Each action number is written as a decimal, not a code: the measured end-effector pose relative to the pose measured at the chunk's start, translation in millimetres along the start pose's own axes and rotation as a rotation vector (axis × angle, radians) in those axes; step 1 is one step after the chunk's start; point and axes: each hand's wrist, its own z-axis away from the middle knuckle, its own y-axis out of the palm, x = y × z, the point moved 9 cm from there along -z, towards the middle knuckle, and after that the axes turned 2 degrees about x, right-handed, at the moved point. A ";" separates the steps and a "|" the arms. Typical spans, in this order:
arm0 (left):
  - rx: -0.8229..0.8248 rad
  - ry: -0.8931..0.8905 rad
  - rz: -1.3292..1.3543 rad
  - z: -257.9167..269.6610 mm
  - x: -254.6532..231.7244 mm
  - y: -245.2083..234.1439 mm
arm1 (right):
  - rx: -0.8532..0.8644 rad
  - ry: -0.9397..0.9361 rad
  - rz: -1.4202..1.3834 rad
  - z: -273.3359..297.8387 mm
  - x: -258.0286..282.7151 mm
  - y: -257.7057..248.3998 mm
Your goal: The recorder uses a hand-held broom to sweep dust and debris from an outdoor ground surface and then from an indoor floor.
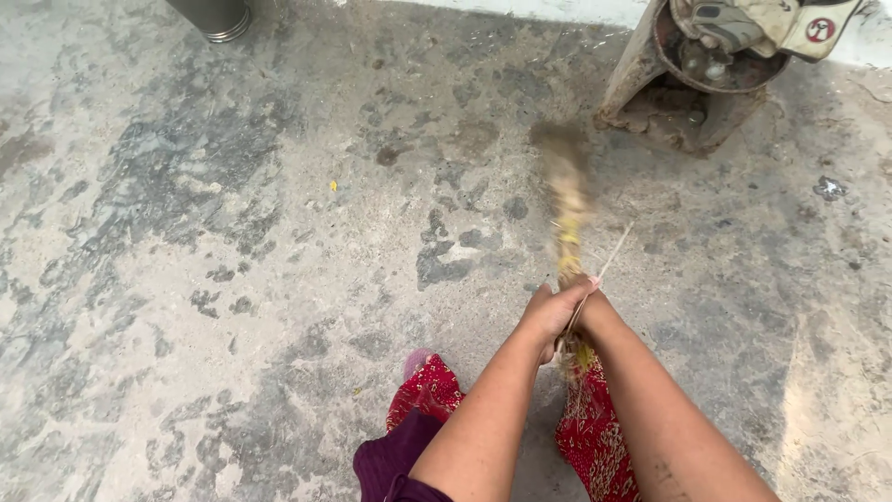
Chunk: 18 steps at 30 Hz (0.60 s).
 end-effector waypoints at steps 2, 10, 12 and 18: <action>0.055 0.158 -0.117 14.9 -22.3 13.5 | -0.007 0.030 -0.170 19.3 7.6 -1.4; 0.094 0.179 -0.247 39.9 -36.3 24.7 | -0.057 -0.060 -0.718 34.1 10.9 -5.8; 0.149 0.191 -0.268 47.0 -37.8 35.5 | -0.088 -0.219 -0.761 11.9 -7.1 -12.8; 0.143 0.006 -0.084 25.1 11.3 42.1 | 0.039 -0.256 -0.497 14.0 -17.9 3.5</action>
